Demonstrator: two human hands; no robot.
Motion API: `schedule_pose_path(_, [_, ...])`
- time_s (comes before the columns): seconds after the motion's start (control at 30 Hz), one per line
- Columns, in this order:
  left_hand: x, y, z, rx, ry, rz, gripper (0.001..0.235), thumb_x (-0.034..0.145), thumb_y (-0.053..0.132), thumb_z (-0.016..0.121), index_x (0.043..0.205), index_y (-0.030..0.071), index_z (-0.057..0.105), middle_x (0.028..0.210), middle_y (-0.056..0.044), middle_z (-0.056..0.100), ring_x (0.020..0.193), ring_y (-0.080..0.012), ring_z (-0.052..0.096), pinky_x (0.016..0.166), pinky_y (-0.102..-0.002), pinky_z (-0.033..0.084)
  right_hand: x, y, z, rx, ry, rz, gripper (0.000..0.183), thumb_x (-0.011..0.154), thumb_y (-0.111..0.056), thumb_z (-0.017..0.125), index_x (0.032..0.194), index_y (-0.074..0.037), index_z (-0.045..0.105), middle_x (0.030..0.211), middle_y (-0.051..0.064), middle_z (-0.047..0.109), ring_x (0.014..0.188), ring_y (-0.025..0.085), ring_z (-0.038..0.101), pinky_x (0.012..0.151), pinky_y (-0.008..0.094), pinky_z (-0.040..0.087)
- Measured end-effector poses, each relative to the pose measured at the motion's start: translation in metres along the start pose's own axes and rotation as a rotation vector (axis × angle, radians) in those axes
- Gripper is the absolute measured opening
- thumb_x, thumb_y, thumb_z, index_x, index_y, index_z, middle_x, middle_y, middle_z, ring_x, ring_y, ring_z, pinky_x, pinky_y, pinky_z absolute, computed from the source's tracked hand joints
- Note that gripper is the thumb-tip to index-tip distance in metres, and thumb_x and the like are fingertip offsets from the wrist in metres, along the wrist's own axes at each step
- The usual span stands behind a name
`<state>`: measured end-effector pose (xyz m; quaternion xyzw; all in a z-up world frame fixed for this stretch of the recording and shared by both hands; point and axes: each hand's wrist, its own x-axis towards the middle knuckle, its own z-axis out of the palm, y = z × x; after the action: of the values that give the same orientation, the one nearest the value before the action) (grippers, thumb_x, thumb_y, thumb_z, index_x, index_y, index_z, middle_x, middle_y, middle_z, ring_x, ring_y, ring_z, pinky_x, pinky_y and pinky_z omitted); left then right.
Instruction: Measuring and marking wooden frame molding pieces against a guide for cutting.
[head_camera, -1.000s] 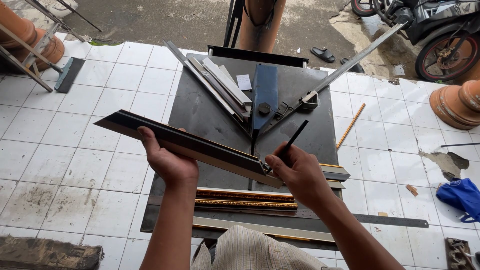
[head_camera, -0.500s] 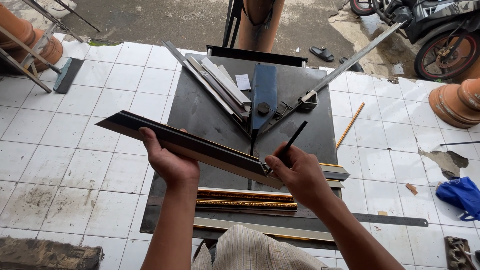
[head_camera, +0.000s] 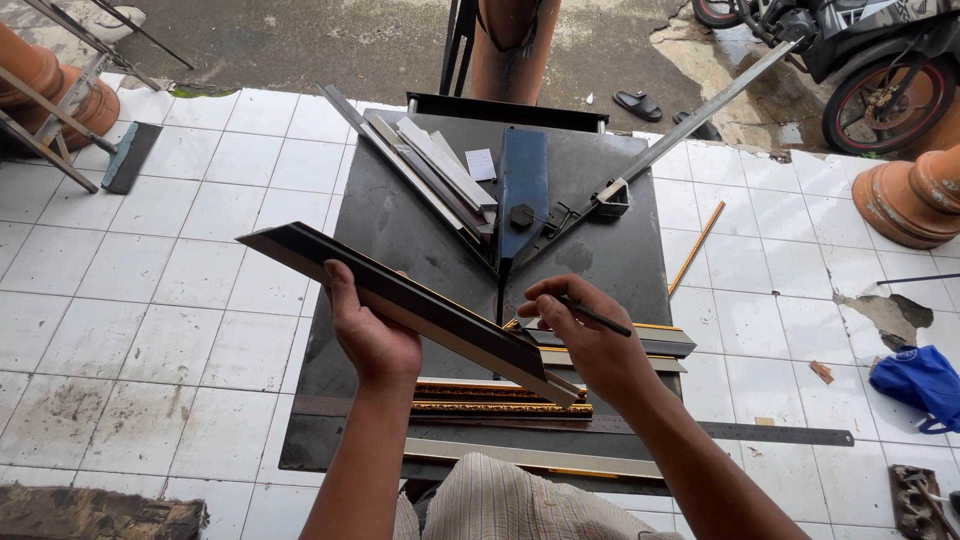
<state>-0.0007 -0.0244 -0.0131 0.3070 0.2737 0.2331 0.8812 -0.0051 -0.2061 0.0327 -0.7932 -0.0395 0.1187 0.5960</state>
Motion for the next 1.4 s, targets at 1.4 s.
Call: schedule_pose_path(1.4, [0.026,-0.1,-0.014,0.405,-0.177,-0.165,0.024,0.082,0.036,0.054,0.085,0.015,0.043,0.06,0.002,0.039,0.045,-0.0055,0.037,0.04,-0.021,0.037,-0.067,0.204,-0.014,0.52,0.326,1.005,0.018,0.083,-0.023,0.058,0.089,-0.007,0.052,0.09,0.016,0.067,0.063,0.023,0.062,0.044,0.028,0.046])
